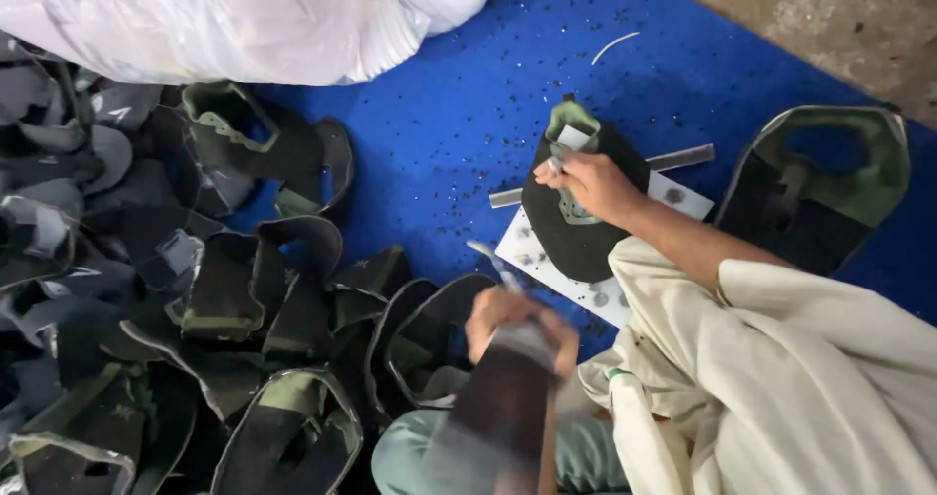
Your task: The person punches decorative holes into shoe upper components using a manual punch tool and a metal hammer.
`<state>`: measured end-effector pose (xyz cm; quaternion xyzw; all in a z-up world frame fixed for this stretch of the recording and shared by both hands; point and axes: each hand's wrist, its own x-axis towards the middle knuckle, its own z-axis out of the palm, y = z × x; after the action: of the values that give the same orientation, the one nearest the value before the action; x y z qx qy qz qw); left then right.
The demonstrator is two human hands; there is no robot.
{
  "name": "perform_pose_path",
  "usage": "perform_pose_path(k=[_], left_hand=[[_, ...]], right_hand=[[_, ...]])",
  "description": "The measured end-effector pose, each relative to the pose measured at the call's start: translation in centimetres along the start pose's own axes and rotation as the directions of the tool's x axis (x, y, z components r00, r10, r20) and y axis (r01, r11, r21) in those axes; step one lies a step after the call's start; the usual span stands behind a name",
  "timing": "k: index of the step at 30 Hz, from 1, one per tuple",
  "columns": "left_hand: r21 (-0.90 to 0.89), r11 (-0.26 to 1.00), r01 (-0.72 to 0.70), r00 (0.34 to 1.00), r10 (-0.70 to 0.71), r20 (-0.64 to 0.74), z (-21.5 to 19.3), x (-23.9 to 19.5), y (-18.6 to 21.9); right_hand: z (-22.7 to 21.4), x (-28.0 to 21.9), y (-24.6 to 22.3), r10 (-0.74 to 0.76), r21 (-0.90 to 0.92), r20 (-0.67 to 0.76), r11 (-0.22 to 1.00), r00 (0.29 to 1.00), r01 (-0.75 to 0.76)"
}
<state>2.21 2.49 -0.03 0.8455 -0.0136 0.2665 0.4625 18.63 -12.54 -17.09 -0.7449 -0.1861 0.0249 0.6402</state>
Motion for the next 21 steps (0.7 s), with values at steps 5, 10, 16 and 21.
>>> perform_pose_path(k=[5, 10, 16, 21], left_hand=[[0.396, 0.807, 0.439, 0.806, -0.548, 0.222, 1.8, -4.4, -3.7], [0.116, 0.818, 0.564, 0.802, -0.576, 0.159, -1.6, -1.0, 2.8], [-0.289, 0.952, 0.105, 0.990, -0.126, -0.058, -2.2, 3.8, 6.8], [0.043, 0.981, 0.190, 0.974, -0.193, 0.117, 2.5, -1.0, -3.5]], right_hand=[[-0.8, 1.1, -0.7, -0.193, -0.188, 0.012, 0.963, 0.981, 0.192], [-0.8, 3.7, 2.5, 0.405, 0.484, -0.002, 0.800, 0.914, -0.354], [-0.2, 2.3, 2.3, 0.082, 0.029, -0.059, 0.996, 0.995, -0.081], [-1.0, 0.7, 0.2, -0.231, -0.248, 0.014, 0.942, 0.973, 0.227]])
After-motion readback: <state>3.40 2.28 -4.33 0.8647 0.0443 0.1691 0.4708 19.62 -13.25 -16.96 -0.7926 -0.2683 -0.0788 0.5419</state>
